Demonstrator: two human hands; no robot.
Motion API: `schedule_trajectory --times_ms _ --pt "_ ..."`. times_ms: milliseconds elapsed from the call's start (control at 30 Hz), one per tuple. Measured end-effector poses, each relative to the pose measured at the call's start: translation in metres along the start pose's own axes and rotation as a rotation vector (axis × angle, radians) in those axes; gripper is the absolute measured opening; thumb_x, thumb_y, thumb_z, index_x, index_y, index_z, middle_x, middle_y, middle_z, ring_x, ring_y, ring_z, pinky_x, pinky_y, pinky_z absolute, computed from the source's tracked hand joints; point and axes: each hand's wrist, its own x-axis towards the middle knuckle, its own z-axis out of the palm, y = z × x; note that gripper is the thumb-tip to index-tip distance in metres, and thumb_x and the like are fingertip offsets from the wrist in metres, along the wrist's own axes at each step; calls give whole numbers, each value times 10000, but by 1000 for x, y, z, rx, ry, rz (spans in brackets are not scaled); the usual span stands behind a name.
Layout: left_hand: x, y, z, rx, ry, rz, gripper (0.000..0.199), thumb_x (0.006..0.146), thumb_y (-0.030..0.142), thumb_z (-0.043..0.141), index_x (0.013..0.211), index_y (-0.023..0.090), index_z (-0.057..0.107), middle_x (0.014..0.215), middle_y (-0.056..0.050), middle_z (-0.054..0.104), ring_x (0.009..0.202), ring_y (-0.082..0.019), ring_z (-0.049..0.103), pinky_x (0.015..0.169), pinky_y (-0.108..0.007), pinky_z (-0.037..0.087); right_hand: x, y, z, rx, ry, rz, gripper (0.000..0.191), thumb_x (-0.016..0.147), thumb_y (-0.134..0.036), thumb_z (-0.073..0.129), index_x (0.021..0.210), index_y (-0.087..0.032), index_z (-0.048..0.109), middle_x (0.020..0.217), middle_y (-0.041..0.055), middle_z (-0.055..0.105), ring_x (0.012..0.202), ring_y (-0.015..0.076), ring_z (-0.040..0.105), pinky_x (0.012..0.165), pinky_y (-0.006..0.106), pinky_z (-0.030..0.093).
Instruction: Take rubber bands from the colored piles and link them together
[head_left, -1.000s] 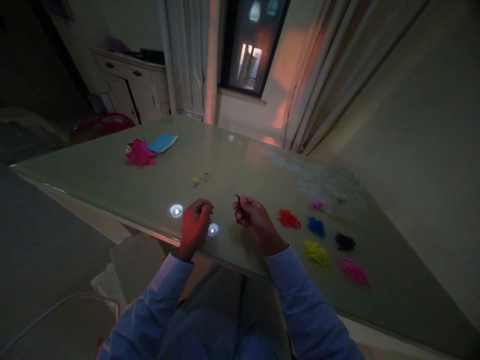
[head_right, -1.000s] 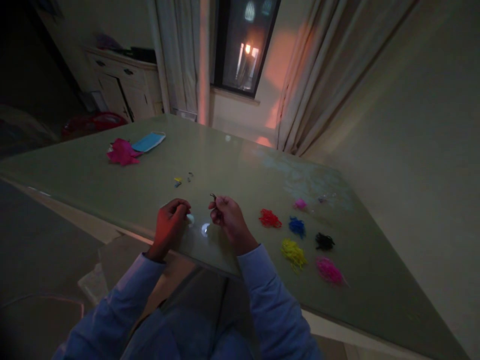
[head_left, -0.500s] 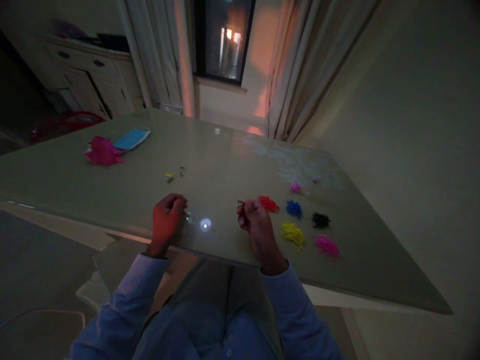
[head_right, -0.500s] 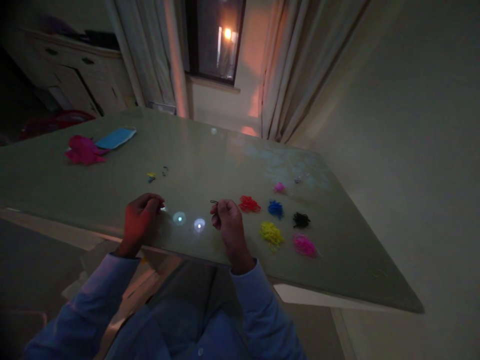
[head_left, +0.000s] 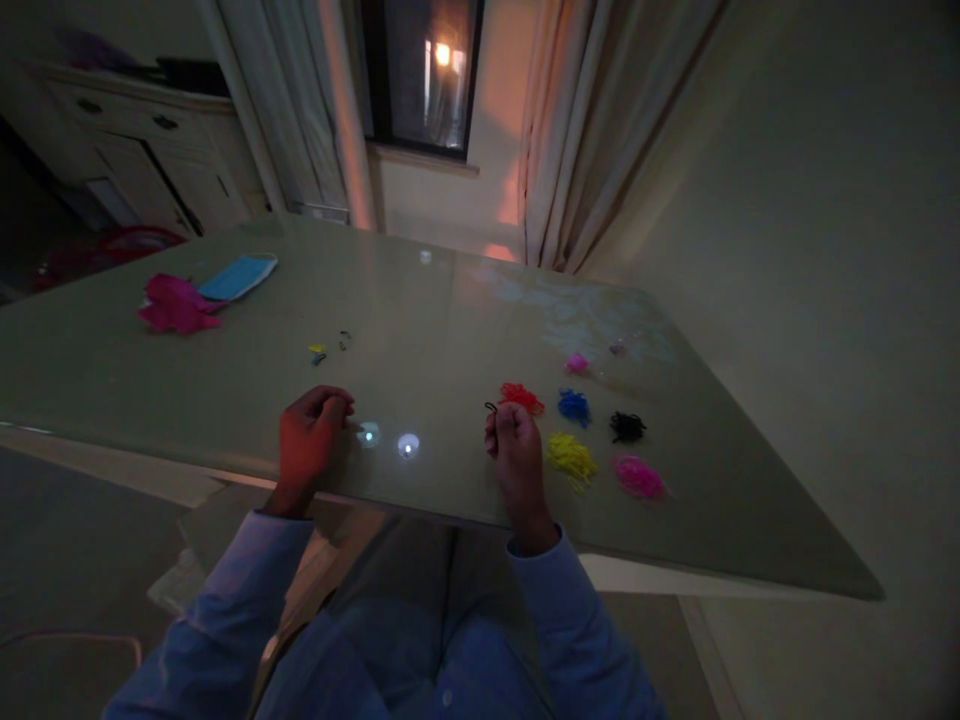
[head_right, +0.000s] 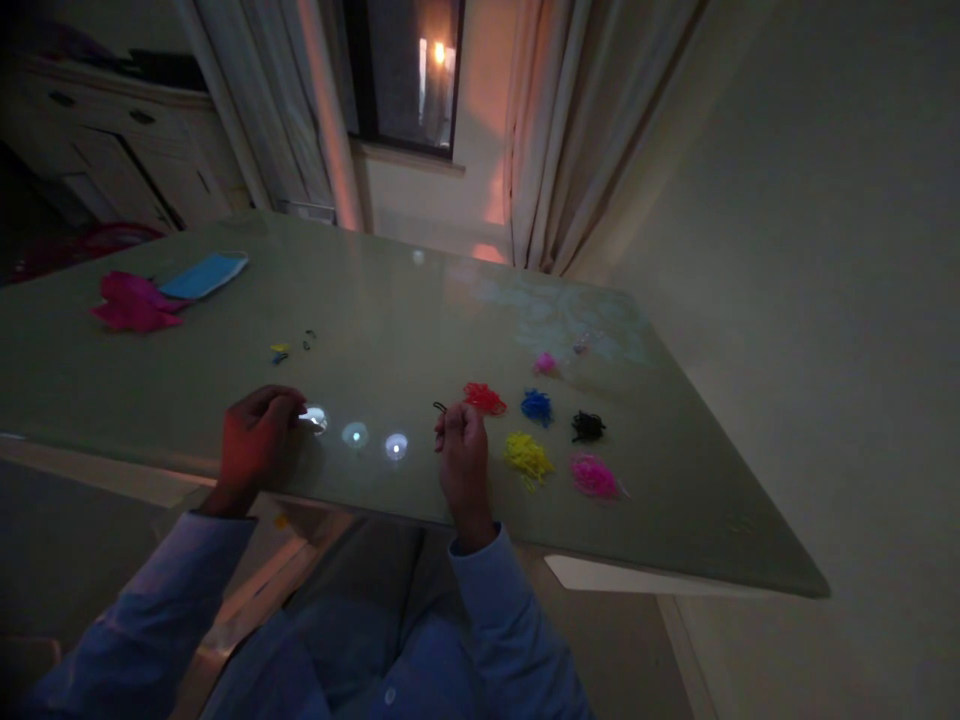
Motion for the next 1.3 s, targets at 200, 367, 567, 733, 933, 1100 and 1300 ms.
schedule_trajectory --times_ms 200,367,567,733,933,1100,1300 --pt "0 0 -1 59 -21 22 189 708 303 503 693 189 652 633 -4 640 620 -162 592 558 -245 459 -1 1 -3 -12 13 4 443 888 -650 515 776 -223 479 690 -42 531 507 86 435 479 218 365" --pt "0 3 -2 91 -29 21 189 701 313 494 681 204 647 619 5 633 622 -164 592 564 -247 464 -3 -5 -7 -8 15 -9 425 888 -627 538 772 -221 490 680 -44 536 512 86 443 486 218 369" --pt "-1 6 -1 93 -24 7 211 699 313 497 712 179 660 620 2 632 622 -156 597 571 -240 459 -7 -18 -16 55 8 37 419 852 -615 602 784 -213 509 677 -52 542 480 66 427 447 197 334" --pt "-2 6 -3 136 -37 -30 248 685 329 494 741 169 674 632 -3 647 659 -170 617 590 -245 465 -9 -38 -34 53 -9 92 422 828 -599 646 751 -200 532 663 -42 566 465 57 422 429 184 314" --pt "0 3 -3 191 -31 -67 294 663 379 483 756 192 689 705 -12 681 721 -196 643 649 -271 468 2 -63 -95 -150 53 -12 390 809 -575 666 763 -201 566 675 -25 601 455 65 416 428 196 328" --pt "0 4 -4 245 -35 -77 305 667 407 465 744 218 692 743 -7 690 774 -212 651 674 -285 459 26 -70 -174 -632 203 -84 336 817 -534 588 776 -200 586 695 16 634 492 116 464 467 238 368" --pt "0 -3 -4 273 -23 -102 304 694 422 478 776 246 712 775 -6 720 808 -237 678 648 -295 459 52 -61 -237 -981 223 -53 282 829 -452 467 737 -205 569 703 48 658 524 152 522 532 272 407"
